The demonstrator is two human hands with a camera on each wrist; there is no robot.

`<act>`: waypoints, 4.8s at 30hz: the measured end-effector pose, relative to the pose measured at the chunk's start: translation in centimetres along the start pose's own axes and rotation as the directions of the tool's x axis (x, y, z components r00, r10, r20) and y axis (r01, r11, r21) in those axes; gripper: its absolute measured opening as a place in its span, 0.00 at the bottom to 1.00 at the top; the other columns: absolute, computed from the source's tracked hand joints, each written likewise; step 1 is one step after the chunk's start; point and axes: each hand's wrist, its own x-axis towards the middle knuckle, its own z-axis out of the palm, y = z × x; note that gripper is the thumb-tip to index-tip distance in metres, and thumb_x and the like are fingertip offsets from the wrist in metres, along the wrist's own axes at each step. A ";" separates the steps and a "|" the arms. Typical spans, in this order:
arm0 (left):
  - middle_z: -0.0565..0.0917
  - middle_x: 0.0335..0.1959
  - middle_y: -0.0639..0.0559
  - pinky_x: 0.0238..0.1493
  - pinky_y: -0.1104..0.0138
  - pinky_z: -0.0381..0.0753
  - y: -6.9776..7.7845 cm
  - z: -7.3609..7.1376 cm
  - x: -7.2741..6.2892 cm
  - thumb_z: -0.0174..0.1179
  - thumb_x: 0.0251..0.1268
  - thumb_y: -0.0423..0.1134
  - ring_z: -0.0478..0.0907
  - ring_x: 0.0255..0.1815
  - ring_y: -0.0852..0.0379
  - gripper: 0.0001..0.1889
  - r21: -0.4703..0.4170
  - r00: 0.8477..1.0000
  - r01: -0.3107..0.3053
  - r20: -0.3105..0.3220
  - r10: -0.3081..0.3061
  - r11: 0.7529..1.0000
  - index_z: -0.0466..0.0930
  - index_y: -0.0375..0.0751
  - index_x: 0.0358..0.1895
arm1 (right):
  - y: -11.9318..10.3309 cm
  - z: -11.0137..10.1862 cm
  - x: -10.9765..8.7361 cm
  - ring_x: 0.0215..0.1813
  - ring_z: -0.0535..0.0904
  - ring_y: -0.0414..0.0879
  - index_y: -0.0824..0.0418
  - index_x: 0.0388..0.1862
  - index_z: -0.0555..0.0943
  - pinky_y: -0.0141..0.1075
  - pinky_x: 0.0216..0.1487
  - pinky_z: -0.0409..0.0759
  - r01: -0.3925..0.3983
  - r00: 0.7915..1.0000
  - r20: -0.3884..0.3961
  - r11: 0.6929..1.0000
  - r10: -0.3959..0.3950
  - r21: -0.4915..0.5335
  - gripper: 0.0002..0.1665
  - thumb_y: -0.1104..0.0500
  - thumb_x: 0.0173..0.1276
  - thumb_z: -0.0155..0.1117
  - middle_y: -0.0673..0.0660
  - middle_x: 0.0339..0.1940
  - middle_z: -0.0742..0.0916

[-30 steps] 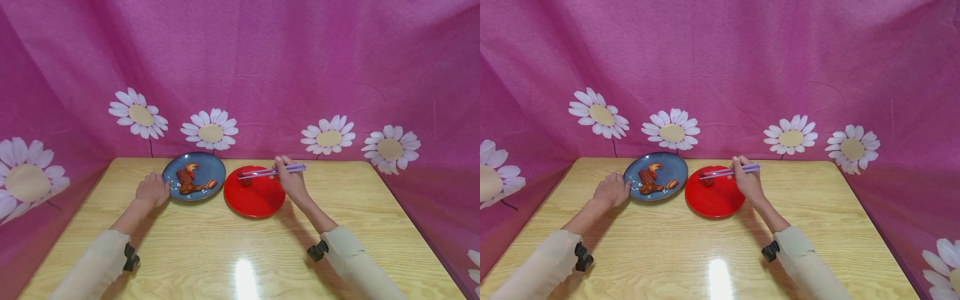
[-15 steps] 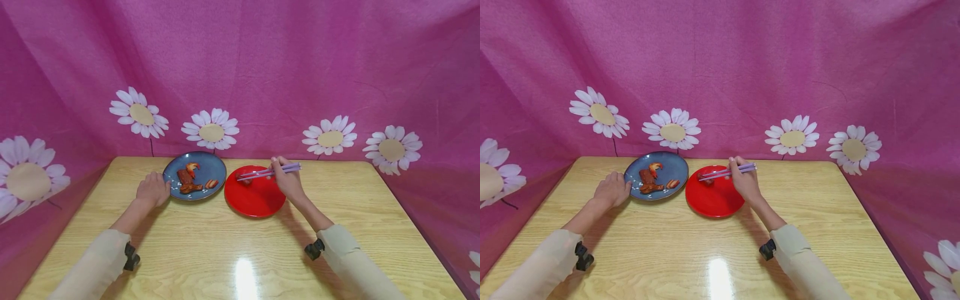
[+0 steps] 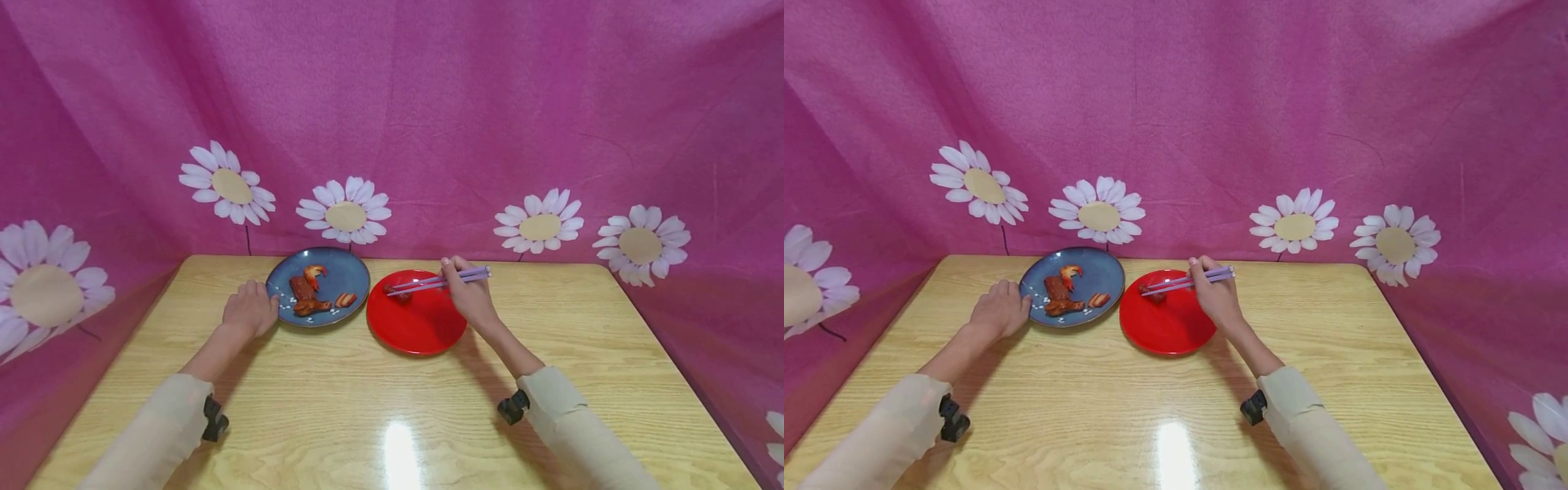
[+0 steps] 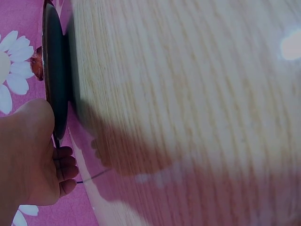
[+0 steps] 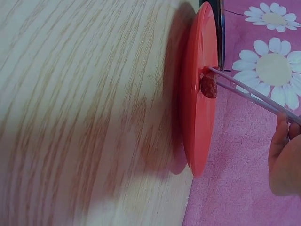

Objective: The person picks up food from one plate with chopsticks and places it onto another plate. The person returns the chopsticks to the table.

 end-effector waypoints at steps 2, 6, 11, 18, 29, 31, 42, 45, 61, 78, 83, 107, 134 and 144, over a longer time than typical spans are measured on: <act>0.69 0.42 0.30 0.50 0.43 0.71 0.0 0.0 0.0 0.40 0.76 0.43 0.70 0.50 0.32 0.25 0.001 1.000 -0.001 -0.002 0.001 1.000 0.66 0.15 0.51 | 0.0 -0.1 0.0 0.24 0.75 0.47 0.69 0.29 0.78 0.31 0.25 0.73 0.000 1.000 -0.002 1.000 0.000 -0.010 0.21 0.55 0.79 0.54 0.61 0.25 0.82; 0.68 0.41 0.30 0.50 0.43 0.71 0.0 0.0 0.0 0.40 0.76 0.43 0.69 0.50 0.32 0.24 0.001 1.000 0.003 0.006 -0.003 1.000 0.65 0.16 0.50 | 0.6 -0.1 0.1 0.27 0.77 0.60 0.69 0.29 0.78 0.38 0.28 0.79 -0.002 1.000 -0.004 1.000 0.002 -0.002 0.21 0.55 0.79 0.54 0.61 0.25 0.81; 0.68 0.41 0.31 0.49 0.44 0.71 0.0 0.0 0.1 0.39 0.77 0.43 0.69 0.48 0.33 0.24 0.005 1.000 0.003 0.009 -0.003 1.000 0.65 0.16 0.50 | 1.2 -0.1 0.2 0.30 0.79 0.67 0.70 0.30 0.78 0.37 0.29 0.80 0.003 1.000 -0.001 1.000 -0.003 0.019 0.20 0.55 0.79 0.55 0.63 0.26 0.82; 0.68 0.41 0.31 0.48 0.44 0.71 -0.1 0.2 0.1 0.40 0.76 0.43 0.69 0.49 0.33 0.25 0.007 1.000 -0.001 0.000 0.001 1.000 0.65 0.16 0.50 | -0.6 -0.3 -0.1 0.28 0.80 0.61 0.76 0.32 0.78 0.38 0.30 0.81 0.004 1.000 0.016 0.999 -0.005 0.047 0.19 0.60 0.78 0.55 0.72 0.29 0.82; 0.69 0.41 0.30 0.48 0.43 0.72 -0.1 0.1 0.1 0.40 0.76 0.43 0.70 0.48 0.33 0.24 0.008 1.000 -0.005 -0.011 0.006 1.000 0.66 0.16 0.49 | -4.6 0.7 -0.8 0.25 0.80 0.48 0.79 0.33 0.77 0.33 0.29 0.80 0.021 0.998 0.050 0.995 -0.026 0.100 0.16 0.65 0.76 0.55 0.76 0.30 0.80; 0.69 0.41 0.30 0.48 0.43 0.72 0.0 0.1 0.1 0.40 0.76 0.42 0.70 0.48 0.33 0.24 0.007 1.000 -0.005 -0.007 0.005 1.000 0.66 0.16 0.49 | -4.9 1.1 -0.7 0.25 0.80 0.50 0.79 0.32 0.77 0.33 0.29 0.81 0.022 0.998 0.060 0.994 -0.029 0.108 0.16 0.65 0.77 0.55 0.76 0.30 0.81; 0.68 0.40 0.32 0.47 0.45 0.73 -0.1 0.1 0.1 0.39 0.77 0.43 0.70 0.47 0.34 0.24 0.026 1.000 -0.006 0.008 0.006 1.000 0.66 0.16 0.49 | -2.3 3.2 0.3 0.29 0.78 0.63 0.76 0.34 0.78 0.33 0.29 0.80 -0.010 0.994 0.109 0.993 -0.003 0.119 0.17 0.61 0.77 0.56 0.74 0.29 0.80; 0.69 0.40 0.31 0.47 0.44 0.73 -0.1 0.1 0.1 0.39 0.77 0.43 0.70 0.47 0.34 0.24 0.024 1.000 -0.005 0.005 0.005 1.000 0.66 0.16 0.49 | -2.3 3.7 0.3 0.29 0.78 0.62 0.73 0.32 0.79 0.32 0.28 0.79 -0.006 0.994 0.109 0.993 -0.007 0.122 0.18 0.58 0.77 0.58 0.71 0.27 0.80; 0.68 0.40 0.32 0.48 0.45 0.72 0.1 -0.1 0.0 0.40 0.77 0.42 0.69 0.46 0.35 0.24 0.012 1.000 0.000 0.016 0.000 1.000 0.66 0.16 0.50 | -3.7 5.6 0.5 0.24 0.77 0.65 0.64 0.30 0.80 0.35 0.24 0.77 -0.016 0.986 0.164 0.998 0.005 0.064 0.16 0.54 0.75 0.60 0.68 0.23 0.82; 0.68 0.39 0.33 0.47 0.46 0.72 0.0 0.0 0.1 0.40 0.77 0.43 0.69 0.46 0.36 0.24 0.008 1.000 -0.002 0.015 0.002 1.000 0.66 0.16 0.49 | -3.8 7.2 1.6 0.18 0.74 0.45 0.64 0.27 0.81 0.31 0.20 0.74 0.025 0.983 0.179 0.999 -0.032 0.043 0.20 0.51 0.75 0.60 0.62 0.20 0.81; 0.67 0.39 0.33 0.46 0.45 0.72 -0.1 0.0 0.1 0.40 0.77 0.42 0.70 0.46 0.35 0.23 0.006 1.000 -0.006 0.010 0.006 1.000 0.66 0.16 0.49 | -4.0 7.7 2.1 0.19 0.76 0.46 0.64 0.27 0.81 0.32 0.20 0.76 0.012 0.984 0.180 1.000 -0.009 -0.013 0.19 0.52 0.75 0.60 0.56 0.21 0.84; 0.68 0.40 0.32 0.47 0.45 0.72 0.1 -0.1 0.1 0.40 0.77 0.42 0.69 0.47 0.35 0.24 0.006 1.000 -0.004 0.013 0.004 1.000 0.65 0.16 0.50 | -4.8 8.5 2.5 0.15 0.73 0.45 0.65 0.28 0.80 0.32 0.14 0.69 -0.080 0.989 0.116 0.994 0.088 -0.069 0.21 0.50 0.76 0.56 0.64 0.19 0.81; 0.68 0.41 0.31 0.50 0.43 0.71 0.1 -0.2 0.2 0.40 0.77 0.42 0.69 0.49 0.33 0.24 0.000 1.000 0.003 0.012 -0.003 1.000 0.65 0.15 0.51 | -4.7 5.3 2.4 0.18 0.72 0.43 0.66 0.25 0.81 0.30 0.18 0.71 0.022 0.999 0.047 1.000 -0.021 -0.014 0.20 0.56 0.75 0.58 0.54 0.14 0.75; 0.68 0.40 0.32 0.49 0.44 0.72 0.3 -0.2 0.1 0.41 0.77 0.42 0.70 0.48 0.34 0.24 -0.002 1.000 0.009 0.010 -0.009 1.000 0.66 0.15 0.50 | -4.1 4.1 2.0 0.21 0.74 0.51 0.67 0.26 0.80 0.30 0.19 0.70 -0.013 0.999 0.049 1.000 0.013 -0.002 0.20 0.57 0.76 0.57 0.59 0.17 0.77</act>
